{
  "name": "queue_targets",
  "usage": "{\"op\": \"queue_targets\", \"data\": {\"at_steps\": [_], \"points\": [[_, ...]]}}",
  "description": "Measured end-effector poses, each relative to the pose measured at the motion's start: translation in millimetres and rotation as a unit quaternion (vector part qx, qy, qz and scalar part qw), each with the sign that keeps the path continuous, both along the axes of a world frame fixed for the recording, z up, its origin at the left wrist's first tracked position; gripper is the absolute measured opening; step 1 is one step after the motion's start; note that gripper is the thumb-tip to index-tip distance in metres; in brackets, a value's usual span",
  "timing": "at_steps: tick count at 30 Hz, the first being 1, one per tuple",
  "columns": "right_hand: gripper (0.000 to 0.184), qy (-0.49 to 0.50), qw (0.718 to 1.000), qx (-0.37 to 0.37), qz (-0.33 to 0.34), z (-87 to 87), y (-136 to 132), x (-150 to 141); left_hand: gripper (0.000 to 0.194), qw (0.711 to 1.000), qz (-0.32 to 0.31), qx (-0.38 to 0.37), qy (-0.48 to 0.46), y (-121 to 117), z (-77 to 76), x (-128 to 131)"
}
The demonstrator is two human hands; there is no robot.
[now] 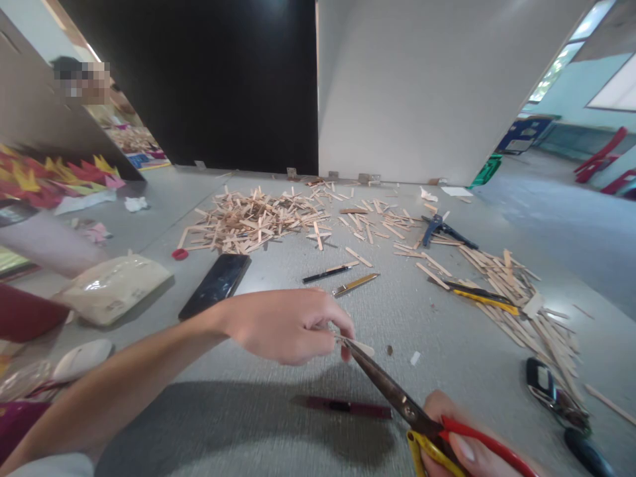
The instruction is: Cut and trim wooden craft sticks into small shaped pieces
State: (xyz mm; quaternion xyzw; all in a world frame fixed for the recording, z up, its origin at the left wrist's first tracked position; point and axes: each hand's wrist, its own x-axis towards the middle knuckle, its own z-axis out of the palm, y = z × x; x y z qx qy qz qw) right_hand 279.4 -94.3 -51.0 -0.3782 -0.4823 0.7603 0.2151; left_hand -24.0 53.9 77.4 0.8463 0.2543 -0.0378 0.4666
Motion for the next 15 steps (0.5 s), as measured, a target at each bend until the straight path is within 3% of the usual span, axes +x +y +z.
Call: {"op": "queue_targets", "data": {"at_steps": [3, 9, 15], "points": [[0.064, 0.013, 1.000, 0.004, 0.027, -2.3, 2.1, 2.5, 0.034, 1.000, -0.002, 0.008, -0.002, -0.5, -1.0, 0.0], [0.065, 0.013, 1.000, -0.006, 0.008, -4.8, 0.3, -0.2, 0.034, 1.000, 0.007, 0.030, -0.004, -3.9, -1.3, 0.2], [0.062, 0.001, 0.999, -0.030, 0.009, -4.2, 1.3, -4.3, 0.036, 0.995, -0.008, 0.103, 0.009, -6.5, -4.7, -0.2]]}}
